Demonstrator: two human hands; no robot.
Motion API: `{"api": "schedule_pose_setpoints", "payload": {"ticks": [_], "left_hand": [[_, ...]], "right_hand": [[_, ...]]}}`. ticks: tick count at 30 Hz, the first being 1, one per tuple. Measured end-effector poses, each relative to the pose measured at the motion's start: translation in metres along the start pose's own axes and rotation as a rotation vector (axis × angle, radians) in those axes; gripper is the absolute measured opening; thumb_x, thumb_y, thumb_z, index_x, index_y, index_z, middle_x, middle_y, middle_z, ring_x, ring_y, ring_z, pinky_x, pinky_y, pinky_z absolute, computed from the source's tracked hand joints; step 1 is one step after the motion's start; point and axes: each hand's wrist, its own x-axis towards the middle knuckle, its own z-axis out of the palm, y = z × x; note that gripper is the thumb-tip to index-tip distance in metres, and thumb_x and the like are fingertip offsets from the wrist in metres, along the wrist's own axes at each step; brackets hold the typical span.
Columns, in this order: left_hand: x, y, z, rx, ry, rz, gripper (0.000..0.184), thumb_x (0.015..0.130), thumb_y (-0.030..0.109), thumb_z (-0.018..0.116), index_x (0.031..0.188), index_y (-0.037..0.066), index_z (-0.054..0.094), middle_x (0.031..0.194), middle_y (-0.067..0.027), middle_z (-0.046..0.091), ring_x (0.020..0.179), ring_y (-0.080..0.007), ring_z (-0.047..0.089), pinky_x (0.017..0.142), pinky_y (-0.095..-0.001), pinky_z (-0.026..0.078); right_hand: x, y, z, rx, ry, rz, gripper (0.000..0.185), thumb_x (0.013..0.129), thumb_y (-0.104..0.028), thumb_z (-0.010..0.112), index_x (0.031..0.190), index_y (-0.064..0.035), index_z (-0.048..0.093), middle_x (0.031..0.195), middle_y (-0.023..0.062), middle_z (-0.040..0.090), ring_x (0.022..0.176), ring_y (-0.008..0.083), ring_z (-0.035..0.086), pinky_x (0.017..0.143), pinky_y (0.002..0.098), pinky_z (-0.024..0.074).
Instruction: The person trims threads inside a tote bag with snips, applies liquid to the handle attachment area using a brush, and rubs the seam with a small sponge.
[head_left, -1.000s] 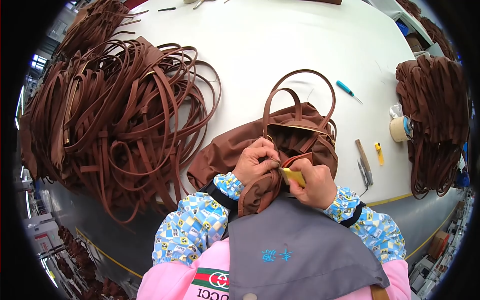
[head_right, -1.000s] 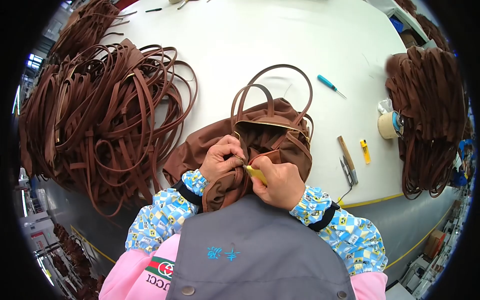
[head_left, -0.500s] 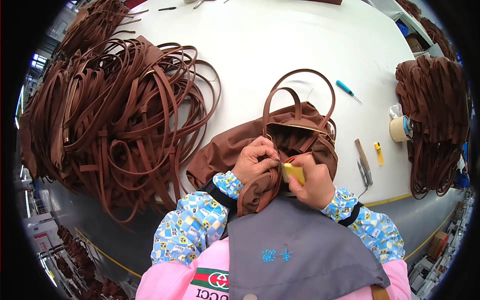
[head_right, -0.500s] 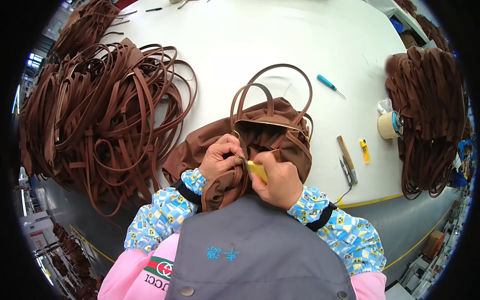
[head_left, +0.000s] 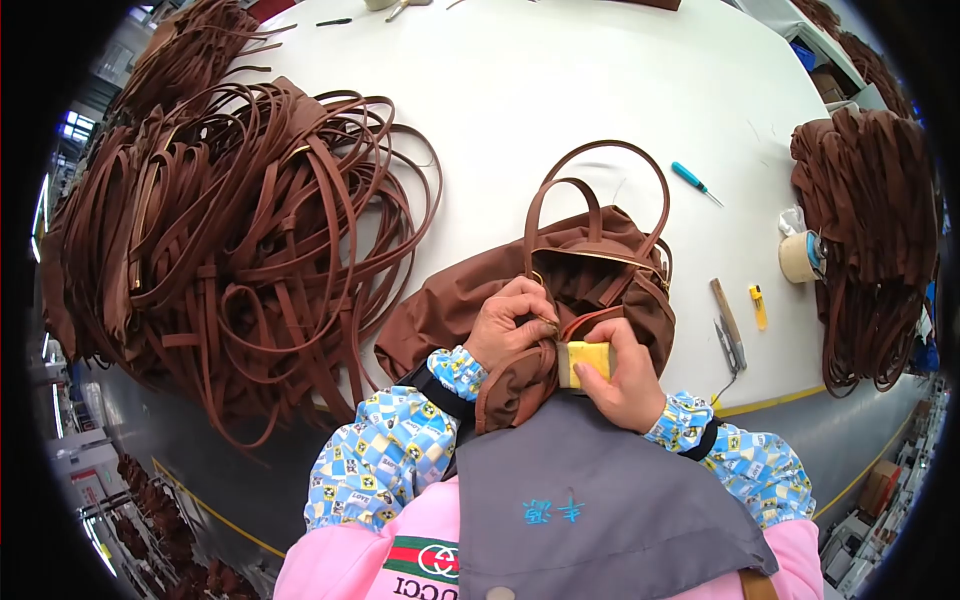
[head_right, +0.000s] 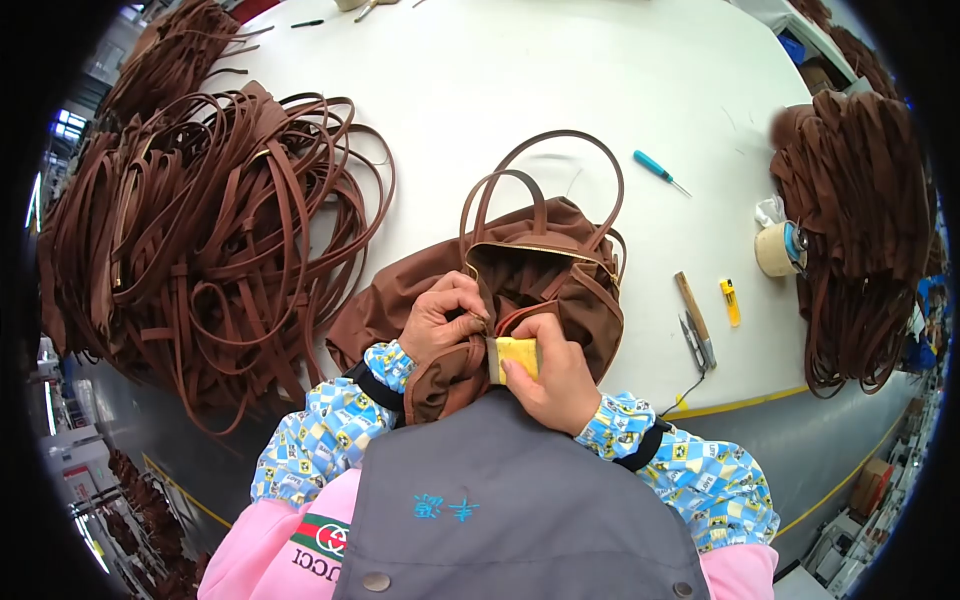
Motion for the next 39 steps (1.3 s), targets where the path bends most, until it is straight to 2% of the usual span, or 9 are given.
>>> {"api": "schedule_pose_setpoints", "payload": {"ticks": [3,13,18,22,28,30,35,38,39], "left_hand": [[0.001,0.003,0.000,0.022,-0.011,0.014,0.007,0.071,0.002,0.065,0.076,0.003,0.061,0.083,-0.0019,0.048,0.081,-0.0135,0.048,0.073,-0.0244,0.040],[0.001,0.001,0.000,0.025,-0.015,0.005,0.009,0.069,0.000,0.066,0.076,0.003,0.061,0.083,-0.0020,0.048,0.081,-0.0130,0.049,0.072,-0.0239,0.041],[0.001,0.000,0.000,0.009,0.001,0.026,0.008,0.070,0.001,0.066,0.076,0.003,0.061,0.084,-0.0025,0.049,0.082,-0.0132,0.050,0.071,-0.0243,0.041],[0.000,-0.004,-0.002,-0.009,0.007,0.025,0.007,0.070,0.001,0.066,0.076,0.003,0.062,0.084,-0.0026,0.049,0.082,-0.0133,0.050,0.072,-0.0245,0.041],[0.000,-0.001,-0.001,-0.017,-0.004,-0.006,0.006,0.072,0.003,0.066,0.076,0.003,0.062,0.085,-0.0021,0.048,0.082,-0.0131,0.049,0.073,-0.0244,0.040],[0.000,-0.001,-0.001,-0.031,-0.001,-0.011,0.006,0.072,0.003,0.066,0.076,0.003,0.062,0.084,-0.0020,0.048,0.082,-0.0130,0.049,0.073,-0.0245,0.040],[0.001,-0.003,-0.003,0.020,0.000,0.027,0.006,0.072,0.003,0.066,0.077,0.003,0.062,0.084,-0.0019,0.048,0.083,-0.0131,0.049,0.073,-0.0241,0.040],[0.000,-0.004,-0.003,-0.038,-0.017,0.008,0.006,0.072,0.004,0.066,0.077,0.003,0.062,0.084,-0.0018,0.048,0.083,-0.0132,0.048,0.074,-0.0241,0.040],[0.000,-0.002,-0.003,-0.013,-0.017,0.005,0.006,0.072,0.004,0.066,0.077,0.003,0.062,0.084,-0.0018,0.048,0.083,-0.0132,0.048,0.074,-0.0242,0.040]], "right_hand": [[0.016,-0.013,-0.006,0.215,0.196,0.200,0.028,0.077,-0.007,0.057,0.099,-0.0016,0.041,0.071,0.0167,0.055,0.059,0.0293,0.058,0.054,0.0331,0.0450],[0.006,-0.008,-0.005,0.138,-0.077,0.197,0.027,0.080,-0.007,0.056,0.100,-0.0013,0.038,0.069,0.0140,0.056,0.055,0.0247,0.058,0.052,0.0321,0.0453],[0.019,-0.021,-0.006,0.306,0.086,0.330,0.026,0.081,-0.006,0.055,0.101,-0.0022,0.038,0.069,0.0127,0.057,0.050,0.0169,0.055,0.047,0.0282,0.0443],[0.008,-0.005,0.005,0.149,0.017,0.183,0.029,0.079,-0.007,0.056,0.101,-0.0012,0.038,0.072,0.0181,0.056,0.065,0.0338,0.059,0.057,0.0357,0.0451],[0.001,-0.015,-0.010,0.228,-0.146,0.311,0.028,0.080,-0.007,0.055,0.102,-0.0020,0.038,0.073,0.0138,0.057,0.053,0.0196,0.058,0.051,0.0301,0.0449],[0.011,-0.019,-0.012,0.374,0.060,0.384,0.029,0.081,-0.007,0.055,0.102,-0.0022,0.037,0.071,0.0121,0.056,0.049,0.0141,0.055,0.048,0.0276,0.0444],[0.006,0.000,0.005,0.137,0.017,0.194,0.029,0.078,-0.007,0.056,0.100,-0.0010,0.037,0.071,0.0182,0.056,0.061,0.0316,0.059,0.056,0.0362,0.0456],[-0.004,-0.011,-0.005,0.083,-0.134,0.291,0.030,0.077,-0.008,0.057,0.099,-0.0005,0.038,0.073,0.0198,0.055,0.067,0.0375,0.057,0.060,0.0385,0.0449],[-0.006,-0.008,-0.006,0.082,-0.145,0.269,0.029,0.078,-0.007,0.057,0.100,-0.0010,0.038,0.073,0.0167,0.056,0.060,0.0302,0.059,0.055,0.0353,0.0458]]}}
